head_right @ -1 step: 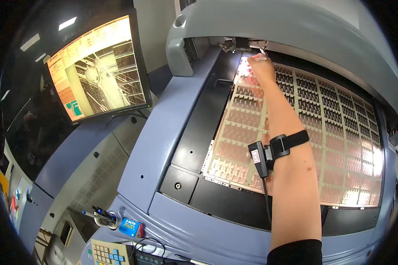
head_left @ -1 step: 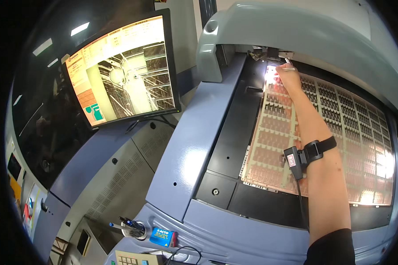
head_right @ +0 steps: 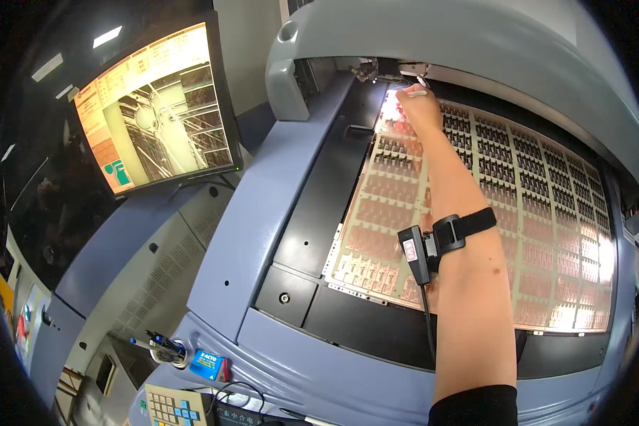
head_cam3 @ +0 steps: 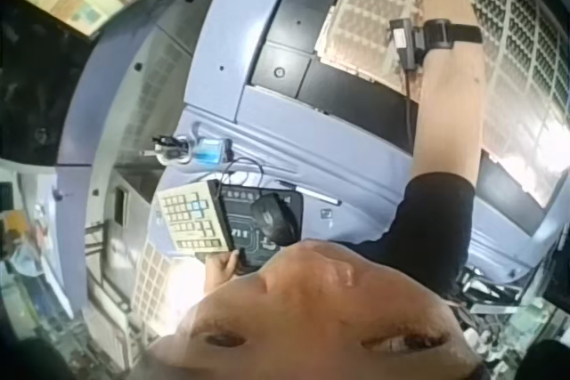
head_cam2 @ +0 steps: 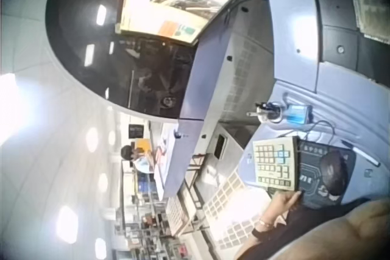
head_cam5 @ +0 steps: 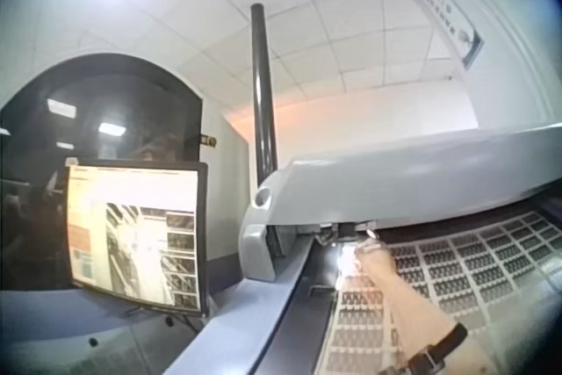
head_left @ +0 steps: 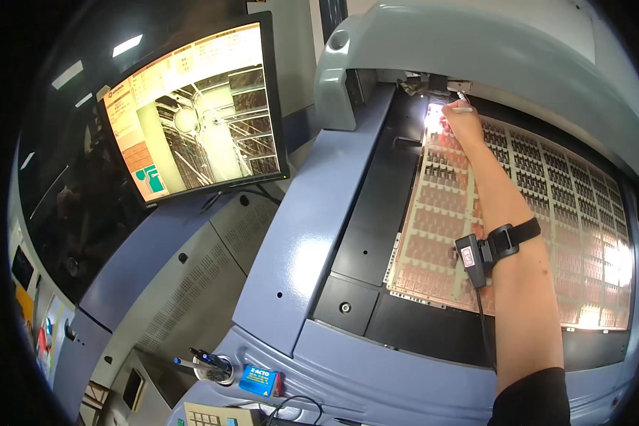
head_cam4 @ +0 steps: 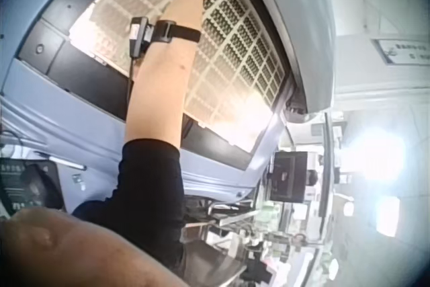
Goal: The person is inspecting and adjusting circuit board panels on an automated optical inspection machine, using a stylus to touch specific points on the boards and interacting with the control console.
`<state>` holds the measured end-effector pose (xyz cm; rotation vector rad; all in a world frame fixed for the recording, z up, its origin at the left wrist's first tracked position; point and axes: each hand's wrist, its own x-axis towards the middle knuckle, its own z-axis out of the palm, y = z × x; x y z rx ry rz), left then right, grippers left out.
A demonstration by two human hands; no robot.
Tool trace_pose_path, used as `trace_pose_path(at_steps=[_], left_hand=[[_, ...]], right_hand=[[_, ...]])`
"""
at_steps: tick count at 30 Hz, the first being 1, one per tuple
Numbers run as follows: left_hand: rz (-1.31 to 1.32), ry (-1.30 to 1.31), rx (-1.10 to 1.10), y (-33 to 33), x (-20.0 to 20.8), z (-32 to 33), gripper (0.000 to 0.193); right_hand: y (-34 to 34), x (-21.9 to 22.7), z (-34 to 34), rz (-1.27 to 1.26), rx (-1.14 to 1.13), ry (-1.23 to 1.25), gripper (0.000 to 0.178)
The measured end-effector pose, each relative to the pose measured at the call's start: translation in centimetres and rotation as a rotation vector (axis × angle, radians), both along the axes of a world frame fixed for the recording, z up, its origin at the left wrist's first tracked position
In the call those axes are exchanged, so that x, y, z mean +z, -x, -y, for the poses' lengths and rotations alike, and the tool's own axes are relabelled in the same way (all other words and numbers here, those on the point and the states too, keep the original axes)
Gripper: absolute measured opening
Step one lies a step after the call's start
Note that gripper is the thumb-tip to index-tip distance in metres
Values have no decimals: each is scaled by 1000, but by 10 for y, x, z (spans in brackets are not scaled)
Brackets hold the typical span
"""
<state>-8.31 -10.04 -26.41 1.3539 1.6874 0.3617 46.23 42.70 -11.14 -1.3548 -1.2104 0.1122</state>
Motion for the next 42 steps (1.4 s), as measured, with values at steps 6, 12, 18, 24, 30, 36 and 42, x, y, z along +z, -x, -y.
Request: trace_pose_path(at_steps=[6, 12, 18, 24, 30, 36, 42], left_hand=[[14, -32, 24, 0, -4, 2, 33], [-1, -22, 12, -5, 0, -3, 35], [-51, -107, -16, 4, -7, 3, 38], [-72, -214, -121, 12, -15, 5, 41], [-18, -493, -297, 30, -40, 12, 30], [-58, -548, -288, 53, -34, 45, 35], [-196, -871, 193, 135, -35, 52, 15]], right_hand=[[6, 2, 3, -39, -2, 7, 24], [17, -2, 4, -56, 43, -69, 20], [3, -9, -20, -130, 110, -53, 16], [-16, -25, 11, 156, -87, -209, 16], [39, -10, 123, 121, 119, -24, 15], [103, -20, 290, 161, 380, 136, 28], [97, -89, 460, 25, 242, 80, 40]])
